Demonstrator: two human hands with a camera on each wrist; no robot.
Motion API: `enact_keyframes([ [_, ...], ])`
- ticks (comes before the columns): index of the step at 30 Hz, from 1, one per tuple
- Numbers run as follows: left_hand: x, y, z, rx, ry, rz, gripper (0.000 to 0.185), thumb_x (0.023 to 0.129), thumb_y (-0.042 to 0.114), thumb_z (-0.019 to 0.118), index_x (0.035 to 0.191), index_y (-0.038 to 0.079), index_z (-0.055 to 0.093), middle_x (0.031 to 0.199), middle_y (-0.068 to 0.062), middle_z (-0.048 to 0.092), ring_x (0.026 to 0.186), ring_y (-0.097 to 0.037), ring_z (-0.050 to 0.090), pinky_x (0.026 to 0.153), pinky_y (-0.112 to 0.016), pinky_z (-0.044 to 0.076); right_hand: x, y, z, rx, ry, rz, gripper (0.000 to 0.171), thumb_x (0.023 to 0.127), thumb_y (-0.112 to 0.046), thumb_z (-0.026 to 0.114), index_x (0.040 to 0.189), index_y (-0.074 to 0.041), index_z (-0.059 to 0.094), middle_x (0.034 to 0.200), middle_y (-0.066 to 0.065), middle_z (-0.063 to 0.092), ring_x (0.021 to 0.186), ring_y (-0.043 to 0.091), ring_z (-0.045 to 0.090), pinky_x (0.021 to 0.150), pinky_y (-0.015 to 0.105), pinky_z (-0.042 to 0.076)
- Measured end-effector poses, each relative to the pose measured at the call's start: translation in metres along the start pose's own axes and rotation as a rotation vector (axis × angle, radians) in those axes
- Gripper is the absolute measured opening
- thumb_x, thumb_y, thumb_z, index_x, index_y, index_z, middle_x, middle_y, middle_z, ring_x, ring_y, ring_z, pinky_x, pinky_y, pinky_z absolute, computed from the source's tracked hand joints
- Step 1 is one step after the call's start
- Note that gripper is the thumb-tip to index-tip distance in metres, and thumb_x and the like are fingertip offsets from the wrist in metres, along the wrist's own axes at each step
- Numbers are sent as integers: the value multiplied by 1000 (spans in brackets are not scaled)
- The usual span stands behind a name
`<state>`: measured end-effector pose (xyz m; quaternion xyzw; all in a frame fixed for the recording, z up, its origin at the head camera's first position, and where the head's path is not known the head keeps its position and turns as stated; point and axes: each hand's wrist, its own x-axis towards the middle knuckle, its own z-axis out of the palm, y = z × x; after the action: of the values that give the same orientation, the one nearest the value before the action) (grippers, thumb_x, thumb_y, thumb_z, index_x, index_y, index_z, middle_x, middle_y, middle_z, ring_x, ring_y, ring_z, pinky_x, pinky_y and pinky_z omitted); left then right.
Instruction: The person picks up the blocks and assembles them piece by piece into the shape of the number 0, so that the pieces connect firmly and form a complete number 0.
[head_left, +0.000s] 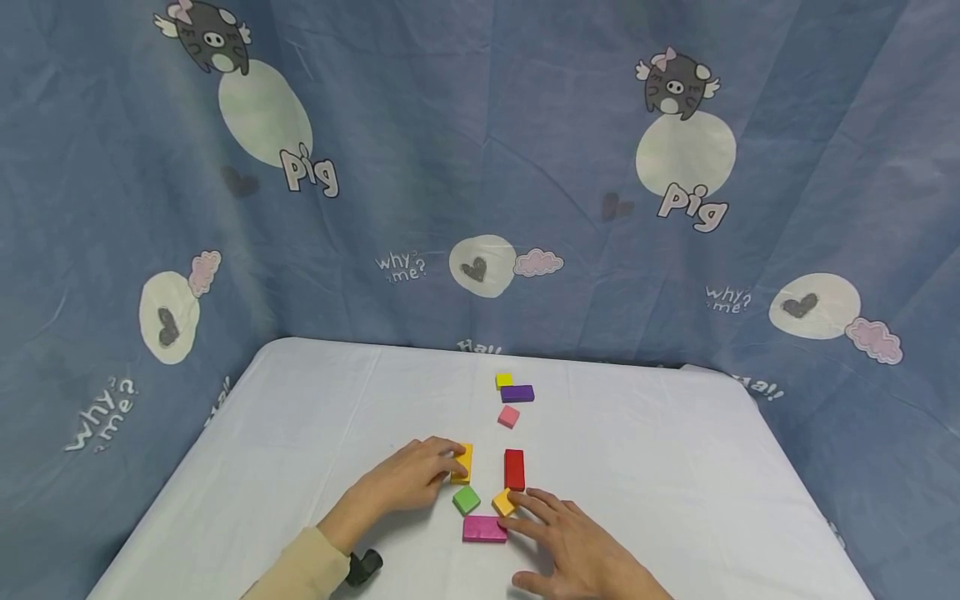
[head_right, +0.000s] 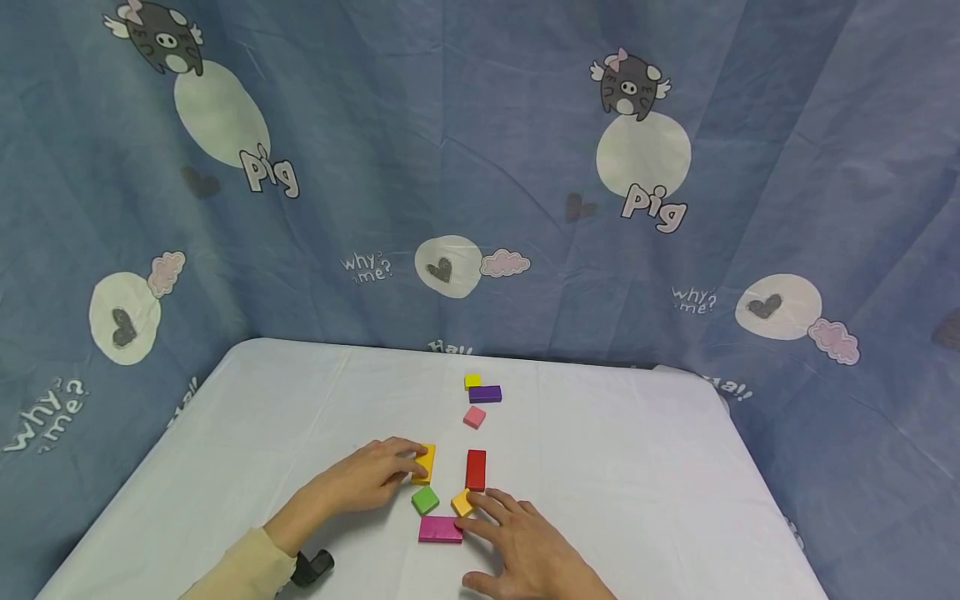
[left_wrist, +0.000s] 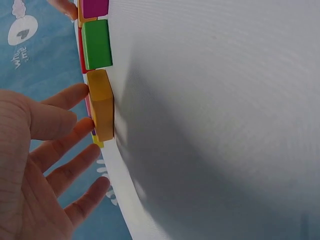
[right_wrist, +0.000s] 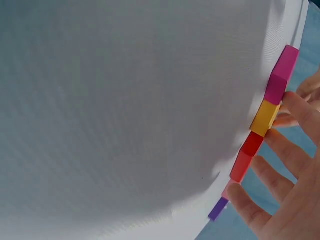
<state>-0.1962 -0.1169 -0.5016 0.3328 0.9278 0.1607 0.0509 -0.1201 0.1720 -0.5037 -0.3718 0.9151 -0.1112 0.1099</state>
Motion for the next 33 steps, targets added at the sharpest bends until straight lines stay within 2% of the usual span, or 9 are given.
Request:
enact_keyframes([
  [7,-1,1,1,5,1,-7,26,95,12,61,111,26,75,131,1,59,124,-21,50,104,-49,40,-1,1,0,36,0,-1,66,89,-68,47,147,-37,42,154,-5,34,136,28,36,94,68,39],
  [19,-2,3,1,7,6,-3,25,94,12,62,111,26,75,130,0,60,123,-21,51,104,-49,40,-1,0,0,3,12,-7,67,89,-69,47,147,-37,42,154,-4,35,135,27,37,94,65,41],
  [27,-2,3,1,17,7,11,25,94,11,61,110,25,75,130,1,60,123,-20,52,103,-47,41,1,1,-1,30,-23,32,68,87,-71,47,147,-40,42,155,-5,34,137,28,35,94,68,40],
  [33,-1,3,3,12,-2,5,26,95,13,60,111,26,75,131,2,59,124,-19,51,104,-47,40,1,2,0,21,-25,18,68,88,-71,46,147,-38,42,156,-6,33,138,27,33,96,66,40],
])
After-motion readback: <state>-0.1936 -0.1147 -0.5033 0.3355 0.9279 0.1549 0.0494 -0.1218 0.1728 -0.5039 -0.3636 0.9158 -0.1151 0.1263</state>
